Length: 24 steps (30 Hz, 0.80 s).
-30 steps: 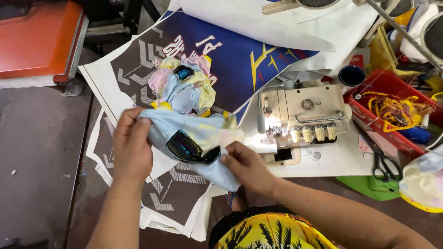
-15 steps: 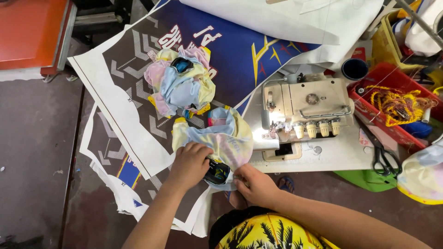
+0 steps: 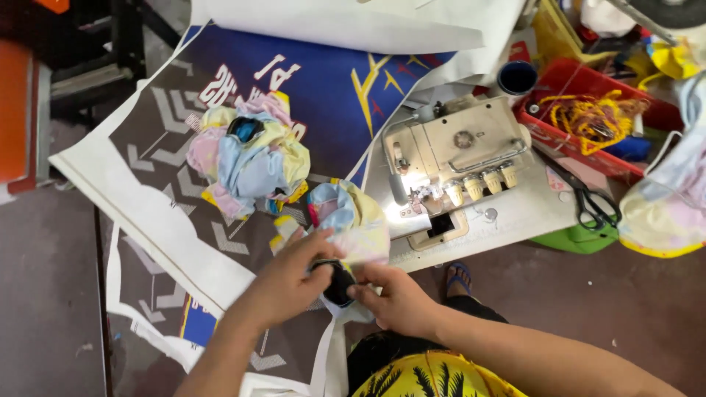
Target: Overlocking the edges of fabric pieces using an industrial sewing machine.
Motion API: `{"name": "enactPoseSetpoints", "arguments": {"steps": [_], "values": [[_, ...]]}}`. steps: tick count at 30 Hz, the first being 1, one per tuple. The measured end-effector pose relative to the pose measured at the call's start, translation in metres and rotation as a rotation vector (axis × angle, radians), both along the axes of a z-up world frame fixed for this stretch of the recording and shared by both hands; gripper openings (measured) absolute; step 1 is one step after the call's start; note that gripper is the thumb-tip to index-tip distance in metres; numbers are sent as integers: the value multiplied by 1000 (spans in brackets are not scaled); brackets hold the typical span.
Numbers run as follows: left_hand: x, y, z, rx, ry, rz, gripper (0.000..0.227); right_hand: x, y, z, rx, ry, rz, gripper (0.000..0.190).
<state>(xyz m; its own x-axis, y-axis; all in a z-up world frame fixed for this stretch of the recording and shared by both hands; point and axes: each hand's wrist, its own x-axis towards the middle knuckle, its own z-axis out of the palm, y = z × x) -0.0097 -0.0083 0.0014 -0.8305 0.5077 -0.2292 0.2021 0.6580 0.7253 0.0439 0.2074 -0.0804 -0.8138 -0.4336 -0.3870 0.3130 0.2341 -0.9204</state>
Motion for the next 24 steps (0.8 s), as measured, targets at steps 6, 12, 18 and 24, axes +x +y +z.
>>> {"name": "enactPoseSetpoints", "arguments": {"steps": [6,12,18,24], "values": [[-27,-26,111,-10,-77,-18,15,-3,-5,90,-501,-28,-20,14],[-69,64,45,-260,-306,43,17,-19,28,22,-594,-371,-246,10],[-69,128,-59,-326,-403,114,37,-18,82,-58,-57,-317,-364,8],[-63,154,-91,-309,-448,192,21,-23,104,-56,183,-317,-301,17]]}}
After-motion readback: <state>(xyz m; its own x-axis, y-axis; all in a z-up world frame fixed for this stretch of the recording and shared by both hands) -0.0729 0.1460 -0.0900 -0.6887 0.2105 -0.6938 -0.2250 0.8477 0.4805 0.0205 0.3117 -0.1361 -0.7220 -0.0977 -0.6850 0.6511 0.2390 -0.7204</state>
